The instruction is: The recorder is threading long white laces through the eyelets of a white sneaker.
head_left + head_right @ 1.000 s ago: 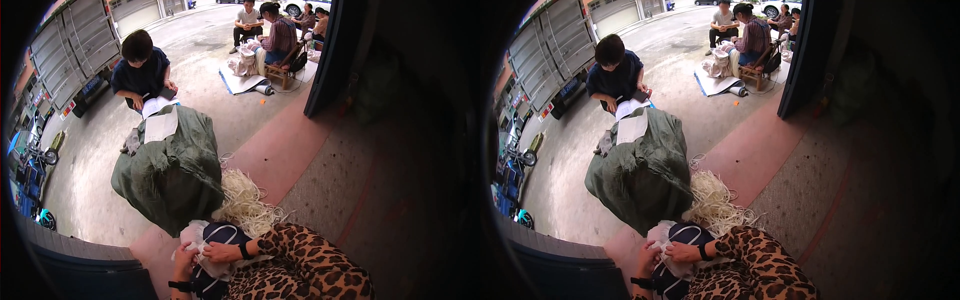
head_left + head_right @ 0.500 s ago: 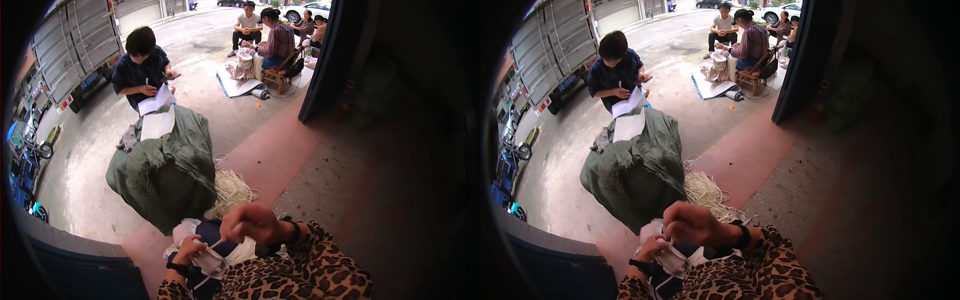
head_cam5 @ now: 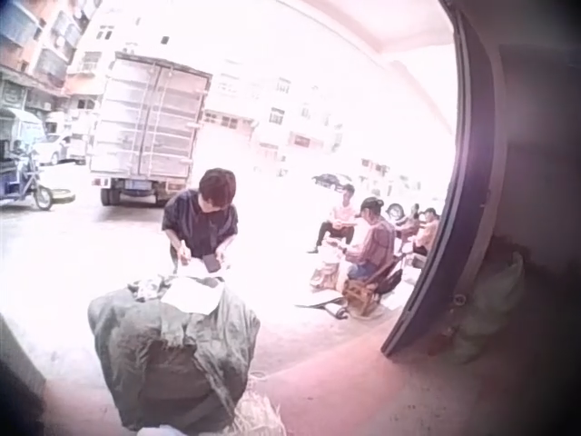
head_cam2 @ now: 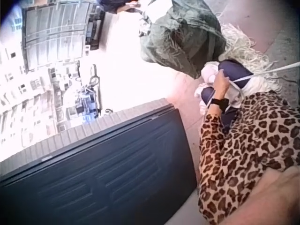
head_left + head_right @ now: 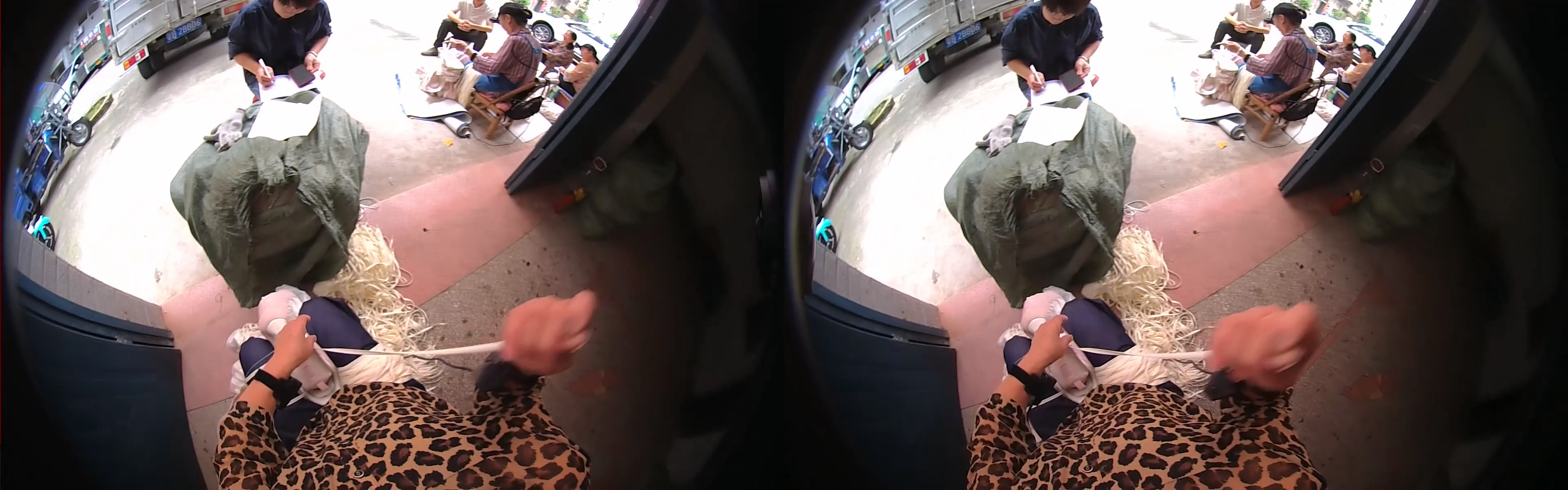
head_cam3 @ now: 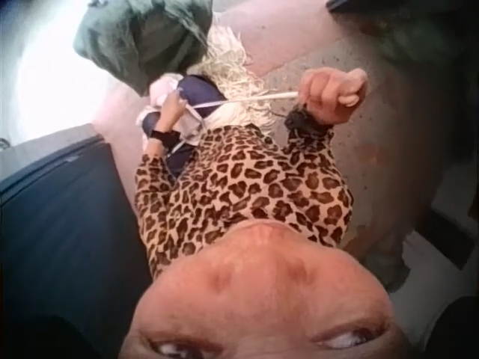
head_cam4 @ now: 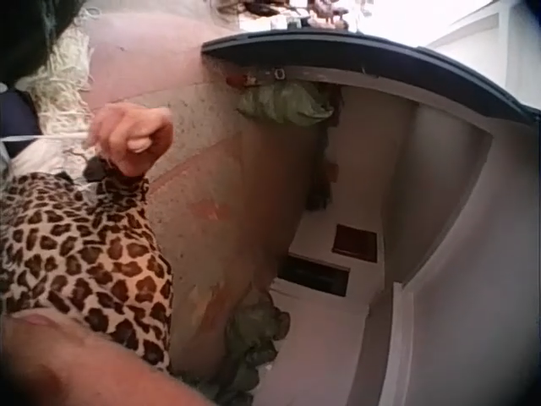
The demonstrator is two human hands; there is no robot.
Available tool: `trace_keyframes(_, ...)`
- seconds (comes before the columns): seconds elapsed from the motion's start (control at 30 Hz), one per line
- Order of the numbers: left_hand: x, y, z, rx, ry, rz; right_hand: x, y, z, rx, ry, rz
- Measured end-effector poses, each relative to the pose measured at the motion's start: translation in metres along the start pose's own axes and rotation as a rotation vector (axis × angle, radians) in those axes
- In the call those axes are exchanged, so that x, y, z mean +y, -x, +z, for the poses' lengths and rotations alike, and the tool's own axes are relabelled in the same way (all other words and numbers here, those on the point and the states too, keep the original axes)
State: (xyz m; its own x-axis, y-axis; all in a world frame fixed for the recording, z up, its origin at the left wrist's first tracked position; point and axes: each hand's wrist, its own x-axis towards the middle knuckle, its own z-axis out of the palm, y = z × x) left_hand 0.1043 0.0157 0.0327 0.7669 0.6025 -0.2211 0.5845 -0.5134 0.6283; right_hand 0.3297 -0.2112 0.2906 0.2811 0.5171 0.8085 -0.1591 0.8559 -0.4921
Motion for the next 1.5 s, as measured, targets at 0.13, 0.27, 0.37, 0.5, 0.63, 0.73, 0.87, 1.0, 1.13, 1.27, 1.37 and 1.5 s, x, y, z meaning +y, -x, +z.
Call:
trace_keyframes(0.13, -0.027, 0.031, -0.014, 0.152, 0.059, -0.024, -0.003, 0.002, -0.021, 0.323, 0.284, -0.058)
trace_keyframes(0.27, -0.047, 0.060, -0.016, 0.185, 0.100, -0.114, 0.040, 0.012, -0.041, 0.409, 0.665, 0.294)
trace_keyframes(0.37, -0.048, 0.073, -0.007, 0.231, -0.044, -0.003, 0.119, 0.045, -0.034, 0.165, 0.618, 0.786)
trace_keyframes(0.5, -0.043, 0.078, -0.002, 0.239, -0.085, -0.034, 0.224, 0.126, 0.014, -0.296, 0.728, 0.986)
trace_keyframes(0.63, -0.040, 0.077, -0.007, 0.235, -0.260, -0.008, 0.260, 0.168, 0.019, -0.719, 0.978, 1.232)
trace_keyframes(0.73, -0.037, 0.078, -0.008, 0.311, -0.232, 0.042, 0.258, 0.172, 0.012, -0.811, 1.042, 1.210)
trace_keyframes(0.87, -0.033, 0.080, -0.005, 0.288, -0.247, -0.031, 0.251, 0.181, 0.016, -0.838, 1.091, 1.056)
trace_keyframes(1.0, -0.031, 0.083, -0.004, 0.296, -0.266, -0.035, 0.247, 0.189, 0.025, -0.900, 1.098, 0.907)
trace_keyframes(1.13, -0.032, 0.087, -0.004, 0.338, -0.257, -0.006, 0.220, 0.135, 0.009, -0.792, 1.056, 1.121)
trace_keyframes(1.27, -0.032, 0.091, -0.005, 0.329, -0.215, -0.076, 0.147, 0.025, -0.016, -0.036, 1.201, 0.635)
trace_keyframes(1.37, -0.031, 0.092, -0.007, 0.348, -0.237, -0.063, 0.085, -0.032, -0.013, 0.431, 0.914, 0.237)
trace_keyframes(1.5, -0.029, 0.103, -0.008, 0.382, -0.299, -0.083, 0.065, -0.036, 0.007, 0.246, 1.021, 0.138)
